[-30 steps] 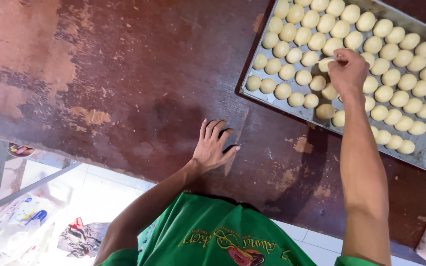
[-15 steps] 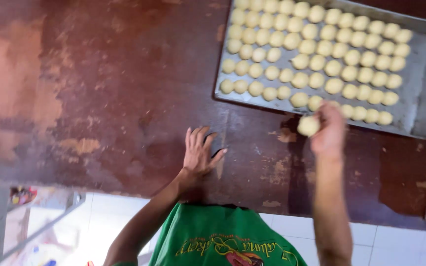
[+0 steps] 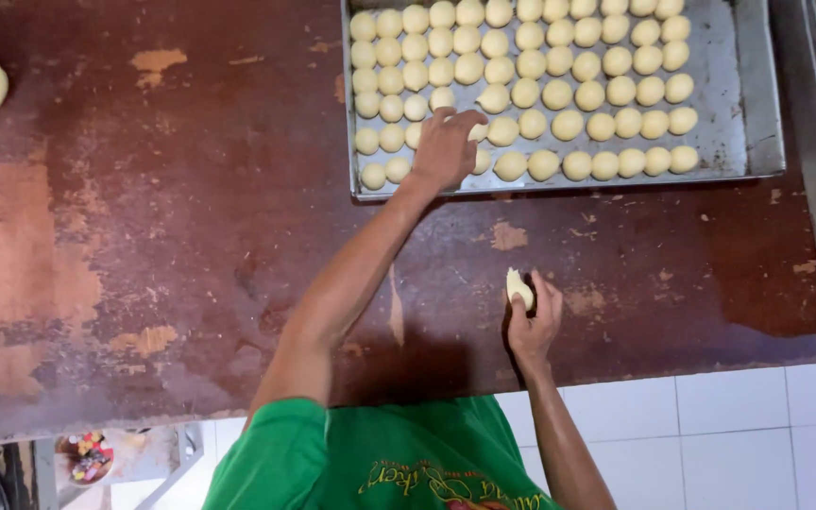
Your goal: Rolling small portions of dough into spheres and arranging them in a metal tray.
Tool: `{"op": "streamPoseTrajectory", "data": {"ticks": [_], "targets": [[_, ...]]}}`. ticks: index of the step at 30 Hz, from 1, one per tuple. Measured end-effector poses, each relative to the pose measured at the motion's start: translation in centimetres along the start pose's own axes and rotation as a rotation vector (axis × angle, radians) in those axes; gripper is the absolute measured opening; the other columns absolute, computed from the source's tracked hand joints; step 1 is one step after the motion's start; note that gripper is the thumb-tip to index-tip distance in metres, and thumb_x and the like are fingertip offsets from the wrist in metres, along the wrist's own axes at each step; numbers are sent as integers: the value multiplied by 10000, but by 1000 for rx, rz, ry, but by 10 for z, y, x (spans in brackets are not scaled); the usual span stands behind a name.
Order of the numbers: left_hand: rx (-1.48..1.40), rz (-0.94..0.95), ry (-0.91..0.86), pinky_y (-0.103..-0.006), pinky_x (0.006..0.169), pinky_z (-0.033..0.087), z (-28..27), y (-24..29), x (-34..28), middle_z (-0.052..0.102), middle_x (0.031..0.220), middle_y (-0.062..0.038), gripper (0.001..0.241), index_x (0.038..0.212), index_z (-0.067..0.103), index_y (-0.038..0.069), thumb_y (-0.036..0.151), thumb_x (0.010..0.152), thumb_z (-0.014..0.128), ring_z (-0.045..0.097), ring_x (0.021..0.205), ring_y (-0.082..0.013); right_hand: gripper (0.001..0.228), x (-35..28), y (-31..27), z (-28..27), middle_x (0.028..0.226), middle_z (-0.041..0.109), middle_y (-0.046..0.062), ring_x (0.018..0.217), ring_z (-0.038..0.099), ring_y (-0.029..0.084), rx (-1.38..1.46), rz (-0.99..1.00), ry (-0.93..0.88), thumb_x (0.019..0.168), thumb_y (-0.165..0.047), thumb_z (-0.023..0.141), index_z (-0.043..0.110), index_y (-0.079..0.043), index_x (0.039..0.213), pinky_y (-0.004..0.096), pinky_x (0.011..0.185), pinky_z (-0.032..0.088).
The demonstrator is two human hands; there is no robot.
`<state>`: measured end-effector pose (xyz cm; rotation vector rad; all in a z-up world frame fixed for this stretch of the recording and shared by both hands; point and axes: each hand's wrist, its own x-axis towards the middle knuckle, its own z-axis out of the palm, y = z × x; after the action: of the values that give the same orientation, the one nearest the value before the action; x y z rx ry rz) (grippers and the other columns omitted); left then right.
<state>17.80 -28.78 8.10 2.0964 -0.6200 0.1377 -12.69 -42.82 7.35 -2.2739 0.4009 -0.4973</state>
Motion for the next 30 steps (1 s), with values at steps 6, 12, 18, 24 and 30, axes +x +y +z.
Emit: {"op": "streamPoseTrajectory", "data": {"ticks": [6,12,18,24,30], "targets": [[466,-39,-370,-560,1040,341,23,-12,64,740,1080,-104,569,1280,603,116,56,726,715,578,1214,-342,462,-6,16,5,1341,531,243,1228,574,375,45,-61,135,954,-74,650,579,21,1400,443,1030,502],[-195,-145,-202,-370,840,528,-12,0,78,682,979,-128,148,954,770,114,131,837,681,662,921,-247,272,-7,30,15,1287,658,113,1199,644,322,98,101,43,1040,-188,620,722,-127,1285,426,1026,525],[-365,-148,-6,-339,610,471,-93,62,-29,623,678,-49,408,722,662,21,339,975,698,580,654,-126,175,6,-6,10,1320,654,155,1341,485,457,-403,-204,28,889,-161,677,771,-79,1012,679,1075,249],[-353,-571,9,-367,552,436,-90,12,-198,525,614,-71,576,713,558,-21,427,1075,547,489,614,-113,206,-7,21,7,1240,684,161,1178,665,348,-13,-242,-129,1011,-66,552,713,9,1117,420,1007,543],[-158,-789,-33,-353,631,484,-107,3,-305,602,599,-114,619,688,643,7,434,1091,449,640,615,-223,178,-24,102,19,832,671,125,750,603,158,284,246,-86,959,-142,561,671,-10,910,329,725,486]]}}
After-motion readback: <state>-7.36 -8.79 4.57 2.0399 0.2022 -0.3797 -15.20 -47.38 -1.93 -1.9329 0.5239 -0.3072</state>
